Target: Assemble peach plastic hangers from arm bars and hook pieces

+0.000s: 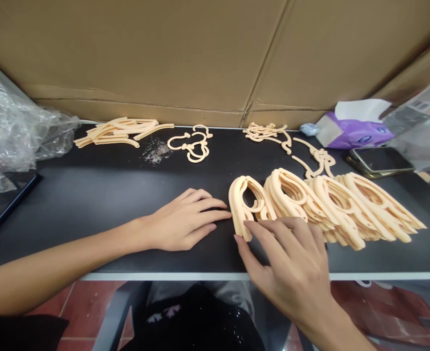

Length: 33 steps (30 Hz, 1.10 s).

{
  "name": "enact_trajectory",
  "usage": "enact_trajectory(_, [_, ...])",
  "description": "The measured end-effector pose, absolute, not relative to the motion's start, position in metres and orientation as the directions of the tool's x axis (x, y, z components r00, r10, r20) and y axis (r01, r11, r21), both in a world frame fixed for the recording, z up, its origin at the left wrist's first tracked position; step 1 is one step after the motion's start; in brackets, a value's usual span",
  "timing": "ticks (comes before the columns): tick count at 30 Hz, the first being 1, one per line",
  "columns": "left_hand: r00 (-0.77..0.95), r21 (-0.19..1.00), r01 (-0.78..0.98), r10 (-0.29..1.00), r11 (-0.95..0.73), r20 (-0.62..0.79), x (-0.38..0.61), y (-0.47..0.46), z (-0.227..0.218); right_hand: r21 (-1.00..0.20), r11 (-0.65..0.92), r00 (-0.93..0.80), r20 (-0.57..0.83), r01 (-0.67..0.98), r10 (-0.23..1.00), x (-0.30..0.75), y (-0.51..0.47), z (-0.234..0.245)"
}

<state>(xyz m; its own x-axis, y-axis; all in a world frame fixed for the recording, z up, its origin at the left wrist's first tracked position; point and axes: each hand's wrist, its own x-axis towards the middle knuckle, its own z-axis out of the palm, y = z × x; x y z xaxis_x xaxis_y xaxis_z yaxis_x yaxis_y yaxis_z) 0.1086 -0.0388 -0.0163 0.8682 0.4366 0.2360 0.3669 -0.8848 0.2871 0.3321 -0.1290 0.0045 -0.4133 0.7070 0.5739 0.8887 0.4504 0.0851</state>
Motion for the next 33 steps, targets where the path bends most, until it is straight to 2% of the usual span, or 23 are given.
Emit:
enact_trajectory(6, [0.868,0.302,0.373,0.444,-0.878,0.22,0.108,-0.039,-0.015,0.135,0.367,-0.377,0.552,0.921,0.744,0.334,-0.133,-0.003])
enact_trajectory(12, [0.867,0.304,0.374,0.447,-0.876,0.221,0.108,-0.039,-0.015,0.022,0.375,-0.32,0.57,0.927,0.756,0.332,-0.135,-0.009])
enact_trajectory(16, [0.869,0.294,0.362,0.434,-0.885,0.236,0.108,-0.039,-0.016,-0.007,0.383,-0.306,0.587,0.924,0.749,0.326,-0.134,-0.008])
enact_trajectory(22, [0.881,0.263,0.352,0.413,-0.898,0.231,0.107,-0.039,-0.015,0.041,0.393,-0.338,0.595,0.919,0.729,0.322,-0.131,-0.009])
enact_trajectory(27, [0.88,0.262,0.358,0.418,-0.896,0.226,0.107,-0.039,-0.014,0.012,0.39,-0.325,0.578,0.921,0.749,0.323,-0.132,-0.01])
enact_trajectory(33, [0.877,0.279,0.356,0.422,-0.892,0.23,0.107,-0.039,-0.015,0.031,0.374,-0.317,0.599,0.927,0.735,0.324,-0.133,-0.013])
